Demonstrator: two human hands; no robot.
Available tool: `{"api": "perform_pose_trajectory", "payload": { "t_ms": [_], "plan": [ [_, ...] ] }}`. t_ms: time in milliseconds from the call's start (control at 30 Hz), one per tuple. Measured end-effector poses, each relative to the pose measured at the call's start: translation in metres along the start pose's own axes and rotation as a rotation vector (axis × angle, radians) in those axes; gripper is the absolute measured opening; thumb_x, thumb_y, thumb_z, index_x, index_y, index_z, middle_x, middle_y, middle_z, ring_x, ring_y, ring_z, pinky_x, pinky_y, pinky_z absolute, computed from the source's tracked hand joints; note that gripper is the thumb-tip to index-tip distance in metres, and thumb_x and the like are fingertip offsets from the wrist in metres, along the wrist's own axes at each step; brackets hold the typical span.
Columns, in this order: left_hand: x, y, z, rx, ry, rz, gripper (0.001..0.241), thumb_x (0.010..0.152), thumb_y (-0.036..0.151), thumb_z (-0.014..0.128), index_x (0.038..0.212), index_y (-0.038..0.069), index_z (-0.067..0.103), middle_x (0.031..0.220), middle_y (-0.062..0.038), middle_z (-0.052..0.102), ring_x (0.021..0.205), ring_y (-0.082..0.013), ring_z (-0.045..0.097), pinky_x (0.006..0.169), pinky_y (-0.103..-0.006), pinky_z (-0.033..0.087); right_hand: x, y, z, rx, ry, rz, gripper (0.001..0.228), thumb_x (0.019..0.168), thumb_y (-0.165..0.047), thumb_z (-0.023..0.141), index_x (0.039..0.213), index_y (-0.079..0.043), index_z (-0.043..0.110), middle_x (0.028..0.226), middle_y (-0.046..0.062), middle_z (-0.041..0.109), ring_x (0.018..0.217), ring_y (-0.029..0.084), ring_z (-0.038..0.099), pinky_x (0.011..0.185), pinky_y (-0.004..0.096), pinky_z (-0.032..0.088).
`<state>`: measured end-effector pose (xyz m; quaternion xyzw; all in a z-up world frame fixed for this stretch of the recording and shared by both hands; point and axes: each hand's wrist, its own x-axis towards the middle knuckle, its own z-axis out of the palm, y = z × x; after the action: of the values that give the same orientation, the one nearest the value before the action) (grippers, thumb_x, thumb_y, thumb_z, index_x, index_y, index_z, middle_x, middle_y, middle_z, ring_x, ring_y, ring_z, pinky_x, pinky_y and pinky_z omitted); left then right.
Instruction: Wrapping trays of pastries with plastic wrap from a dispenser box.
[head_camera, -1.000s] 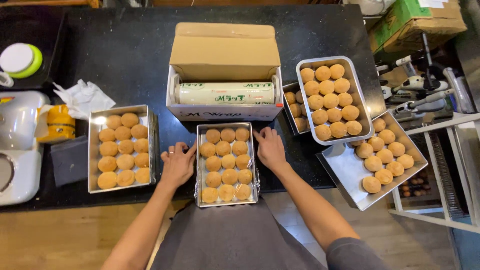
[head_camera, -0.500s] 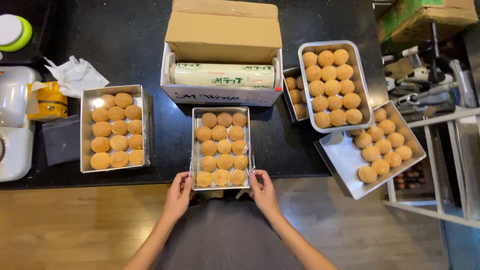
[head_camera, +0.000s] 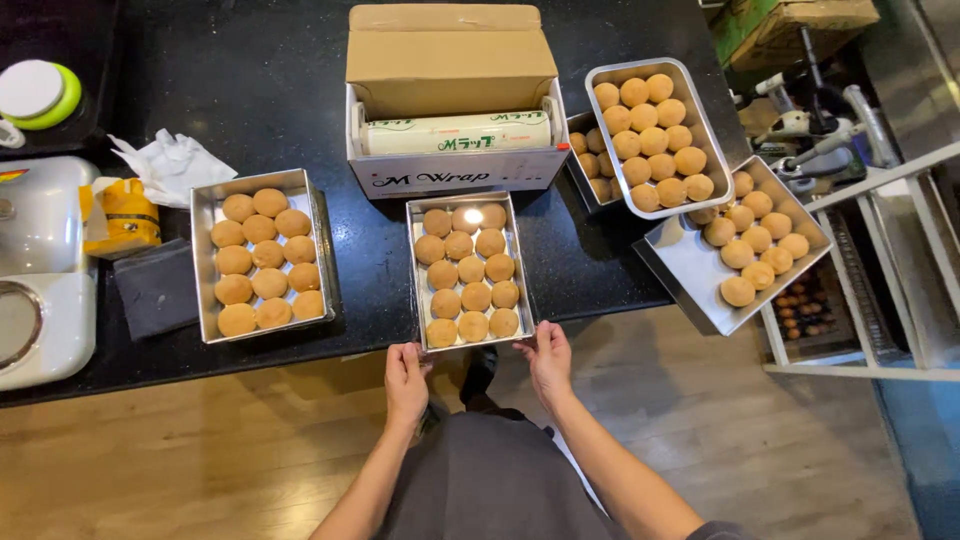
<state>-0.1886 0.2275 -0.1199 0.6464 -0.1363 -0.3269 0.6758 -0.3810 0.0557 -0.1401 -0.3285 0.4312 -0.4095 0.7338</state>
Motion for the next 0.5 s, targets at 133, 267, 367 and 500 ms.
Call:
{"api": "perform_pose_trajectory", "payload": {
  "t_ms": [133, 267, 367, 500],
  "plan": [
    [0.0, 0.009, 0.002, 0.043, 0.01, 0.024, 0.027, 0.109, 0.028, 0.046, 0.101, 0.003, 0.052, 0.089, -0.002, 0.059, 0.082, -0.01, 0.059, 0.075, -0.0321, 0.062, 0.008, 0.003, -0.002, -0.114, 0.026, -0.046, 0.025, 0.108, -0.028, 0.051, 0.101, -0.005, 0.054, 0.088, 0.009, 0.068, 0.074, 0.017, 0.069, 0.069, 0.035, 0.061],
    [0.01, 0.047, 0.003, 0.305, -0.001, 0.026, 0.031, 0.106, 0.032, 0.049, 0.099, 0.002, 0.056, 0.066, -0.006, 0.065, 0.059, -0.0159, 0.068, 0.056, -0.0325, 0.057, 0.007, -0.014, 0.012, -0.32, 0.019, -0.075, 0.029, 0.107, -0.032, 0.05, 0.099, -0.003, 0.052, 0.074, 0.009, 0.068, 0.057, 0.018, 0.068, 0.052, 0.034, 0.058],
    [0.022, 0.065, 0.002, 0.127, -0.091, -0.207, 0.032, 0.103, 0.034, 0.051, 0.098, 0.002, 0.055, 0.06, -0.009, 0.063, 0.049, -0.0186, 0.068, 0.043, -0.0322, 0.055, 0.009, -0.027, 0.022, -0.431, 0.044, -0.004, 0.033, 0.104, -0.036, 0.053, 0.096, -0.004, 0.052, 0.064, 0.009, 0.064, 0.046, 0.019, 0.063, 0.04, 0.034, 0.051],
    [0.037, 0.077, -0.001, 0.138, -0.073, -0.415, 0.031, 0.102, 0.031, 0.059, 0.095, 0.001, 0.062, 0.059, -0.01, 0.059, 0.041, -0.0209, 0.058, 0.035, -0.0354, 0.043, 0.02, -0.039, 0.024, -0.443, 0.122, 0.231, 0.033, 0.098, -0.039, 0.064, 0.087, -0.008, 0.057, 0.056, 0.006, 0.051, 0.037, 0.015, 0.049, 0.033, 0.032, 0.035]
  ]
}}
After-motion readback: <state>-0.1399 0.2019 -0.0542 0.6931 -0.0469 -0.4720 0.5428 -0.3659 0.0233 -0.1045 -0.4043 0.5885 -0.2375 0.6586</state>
